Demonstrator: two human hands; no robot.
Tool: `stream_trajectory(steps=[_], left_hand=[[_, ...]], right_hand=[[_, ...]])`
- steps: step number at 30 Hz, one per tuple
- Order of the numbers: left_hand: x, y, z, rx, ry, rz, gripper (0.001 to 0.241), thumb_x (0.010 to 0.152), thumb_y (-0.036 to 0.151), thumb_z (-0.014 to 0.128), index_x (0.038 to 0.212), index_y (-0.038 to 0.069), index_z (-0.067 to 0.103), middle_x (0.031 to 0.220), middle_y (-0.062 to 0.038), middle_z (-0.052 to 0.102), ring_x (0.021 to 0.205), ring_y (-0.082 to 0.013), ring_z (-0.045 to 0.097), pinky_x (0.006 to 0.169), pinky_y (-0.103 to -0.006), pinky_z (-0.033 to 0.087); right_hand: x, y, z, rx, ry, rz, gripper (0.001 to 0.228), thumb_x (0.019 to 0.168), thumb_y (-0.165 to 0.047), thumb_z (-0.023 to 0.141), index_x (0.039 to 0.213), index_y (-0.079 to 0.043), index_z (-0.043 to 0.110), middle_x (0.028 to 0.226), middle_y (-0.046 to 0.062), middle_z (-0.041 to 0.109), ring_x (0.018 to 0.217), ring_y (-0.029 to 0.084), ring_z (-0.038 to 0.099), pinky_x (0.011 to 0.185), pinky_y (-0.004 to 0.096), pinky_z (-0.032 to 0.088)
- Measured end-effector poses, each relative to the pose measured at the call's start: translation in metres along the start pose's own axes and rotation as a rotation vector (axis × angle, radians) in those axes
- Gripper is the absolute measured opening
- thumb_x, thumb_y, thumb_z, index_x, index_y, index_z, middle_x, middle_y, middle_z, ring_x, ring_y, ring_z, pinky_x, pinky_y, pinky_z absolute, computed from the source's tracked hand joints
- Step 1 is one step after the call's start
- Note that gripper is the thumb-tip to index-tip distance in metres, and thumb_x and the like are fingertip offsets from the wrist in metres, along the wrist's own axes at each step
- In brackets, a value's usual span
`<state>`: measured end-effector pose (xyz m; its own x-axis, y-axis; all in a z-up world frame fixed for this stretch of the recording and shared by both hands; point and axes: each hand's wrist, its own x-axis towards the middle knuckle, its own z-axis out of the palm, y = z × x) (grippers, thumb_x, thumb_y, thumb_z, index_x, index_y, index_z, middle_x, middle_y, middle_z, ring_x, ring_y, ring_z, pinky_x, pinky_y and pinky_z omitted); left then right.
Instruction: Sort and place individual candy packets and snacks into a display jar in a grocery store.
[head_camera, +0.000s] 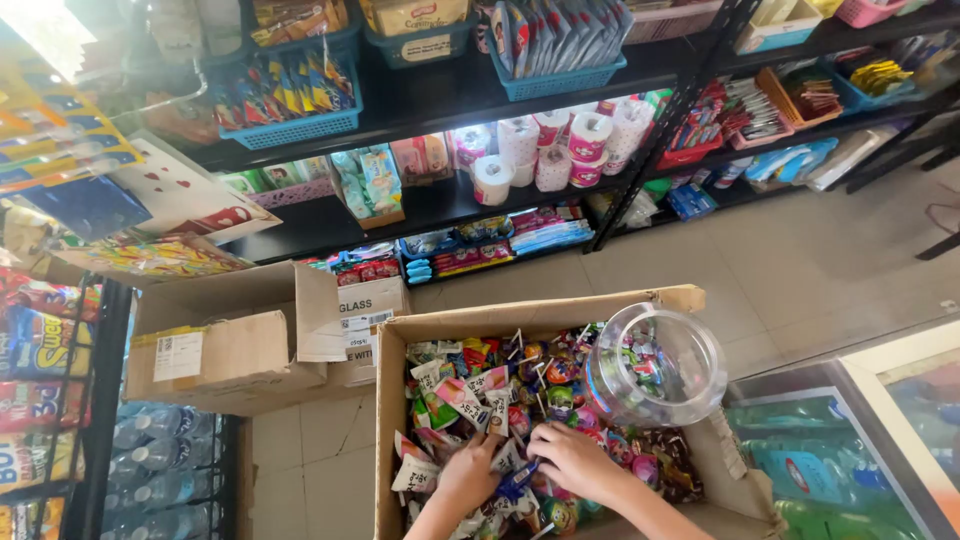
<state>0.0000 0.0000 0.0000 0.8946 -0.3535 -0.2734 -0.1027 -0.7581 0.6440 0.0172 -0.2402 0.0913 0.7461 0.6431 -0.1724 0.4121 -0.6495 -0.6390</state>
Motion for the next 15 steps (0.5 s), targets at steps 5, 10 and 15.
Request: stream_trajectory(steps=[5,10,15], left_hand=[[-0.013,0.011,-0.030,-0.150,0.046,0.048,0.058,0.076,0.009,0.077,0.131,0.013,0.058,0.128,-0.023,0.059,0.110,-0.0450,0.062,0.091,-0.0474,0.054],[-0.022,0.059,-0.085,-0.277,0.054,0.004,0.057,0.076,0.009,0.077,0.129,0.015,0.059,0.116,-0.017,0.067,0.097,-0.0382,0.066,0.082,-0.0438,0.055],[-0.021,0.102,-0.123,-0.503,0.097,-0.172,0.056,0.082,0.012,0.079,0.132,0.014,0.053,0.087,-0.011,0.069,0.077,-0.0205,0.065,0.070,-0.0312,0.053]], right_hand=[[-0.031,-0.036,-0.050,0.133,0.087,0.024,0.012,0.088,-0.012,0.075,0.098,-0.007,0.071,0.102,0.007,0.065,0.098,0.027,0.066,0.083,0.040,0.054],[-0.073,-0.074,-0.133,0.187,0.441,0.037,0.012,0.086,-0.011,0.077,0.098,-0.009,0.076,0.091,0.004,0.072,0.081,0.019,0.071,0.072,0.032,0.057],[-0.102,-0.066,-0.193,0.005,0.957,0.403,0.021,0.087,-0.010,0.073,0.108,-0.010,0.076,0.092,0.003,0.073,0.061,0.020,0.062,0.057,0.031,0.050]])
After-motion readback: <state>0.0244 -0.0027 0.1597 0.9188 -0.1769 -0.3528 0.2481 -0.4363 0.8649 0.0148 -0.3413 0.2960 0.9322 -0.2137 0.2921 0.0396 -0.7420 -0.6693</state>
